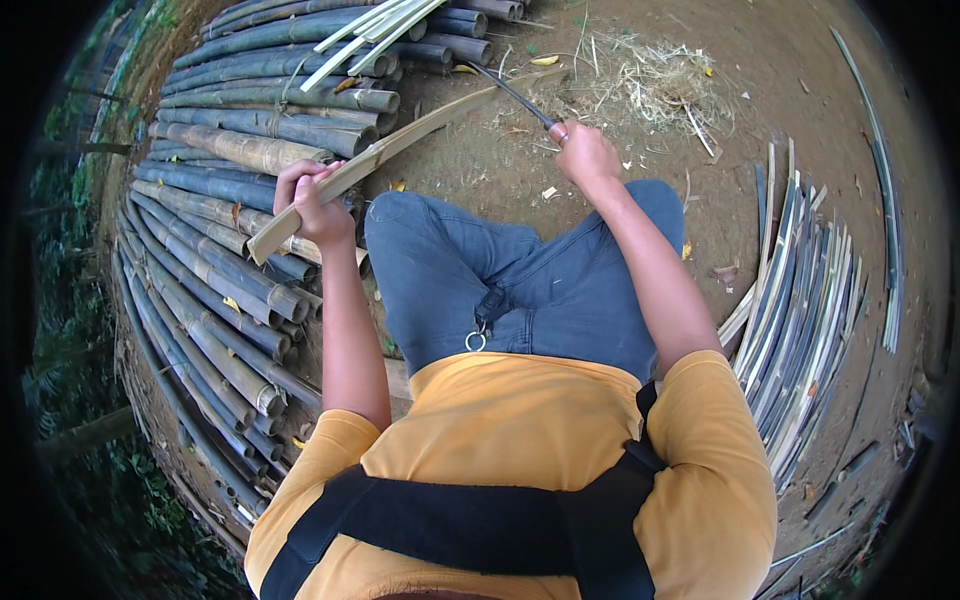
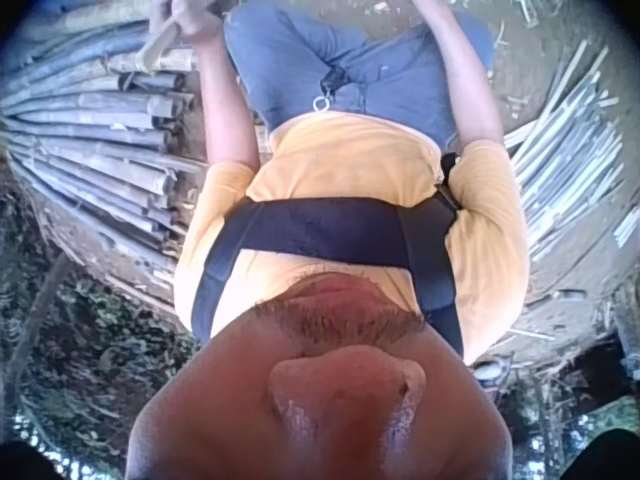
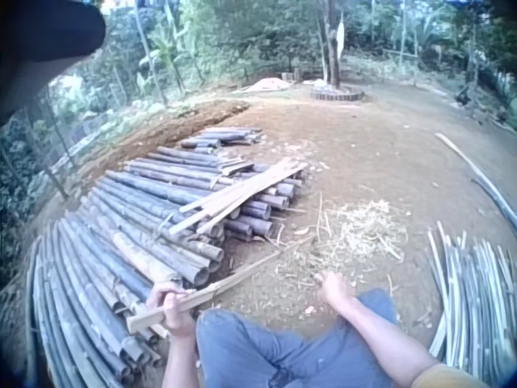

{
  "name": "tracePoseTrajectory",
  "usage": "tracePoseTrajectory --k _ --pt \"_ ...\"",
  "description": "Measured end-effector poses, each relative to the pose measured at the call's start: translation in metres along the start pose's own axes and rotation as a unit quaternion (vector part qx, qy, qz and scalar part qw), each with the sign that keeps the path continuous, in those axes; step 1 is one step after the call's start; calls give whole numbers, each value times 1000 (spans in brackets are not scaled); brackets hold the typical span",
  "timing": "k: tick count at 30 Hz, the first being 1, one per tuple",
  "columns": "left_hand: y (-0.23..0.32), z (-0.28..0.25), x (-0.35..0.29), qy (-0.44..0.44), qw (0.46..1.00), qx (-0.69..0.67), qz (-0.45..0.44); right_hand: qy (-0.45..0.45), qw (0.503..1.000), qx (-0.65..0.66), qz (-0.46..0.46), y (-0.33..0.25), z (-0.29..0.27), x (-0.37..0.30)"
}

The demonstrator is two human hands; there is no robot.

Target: The person splits a piece of bamboo by hand using a knife, pulling the strips apart to create thinner sections.

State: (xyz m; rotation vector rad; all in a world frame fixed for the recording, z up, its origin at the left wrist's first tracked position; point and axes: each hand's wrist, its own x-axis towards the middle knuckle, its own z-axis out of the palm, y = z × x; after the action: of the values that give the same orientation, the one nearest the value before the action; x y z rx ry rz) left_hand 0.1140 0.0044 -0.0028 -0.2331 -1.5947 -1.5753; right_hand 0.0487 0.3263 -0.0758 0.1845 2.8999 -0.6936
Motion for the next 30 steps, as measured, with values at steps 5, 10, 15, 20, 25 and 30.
tracePoseTrajectory --k 5,10,15,20,25,30 --pt "0 -10 7 31 997 31 -65 -42 992 -35 -116 -24 -14 -28" --pt "-11 -23 8 4 997 11 -81 -11 1000 -9 -2 21 20 19" --pt "-13 -35 4 13 995 7 -96 -29 997 -37 -58 -1 10 17" --pt "-12 -29 12 12 996 -14 -87 -19 996 -44 -69 17 30 24" --pt "-15 -26 10 45 993 17 -107 -13 999 1 50 43 55 64" --pt "-26 -37 12 110 987 32 -113 -43 994 -58 -79 29 58 41"
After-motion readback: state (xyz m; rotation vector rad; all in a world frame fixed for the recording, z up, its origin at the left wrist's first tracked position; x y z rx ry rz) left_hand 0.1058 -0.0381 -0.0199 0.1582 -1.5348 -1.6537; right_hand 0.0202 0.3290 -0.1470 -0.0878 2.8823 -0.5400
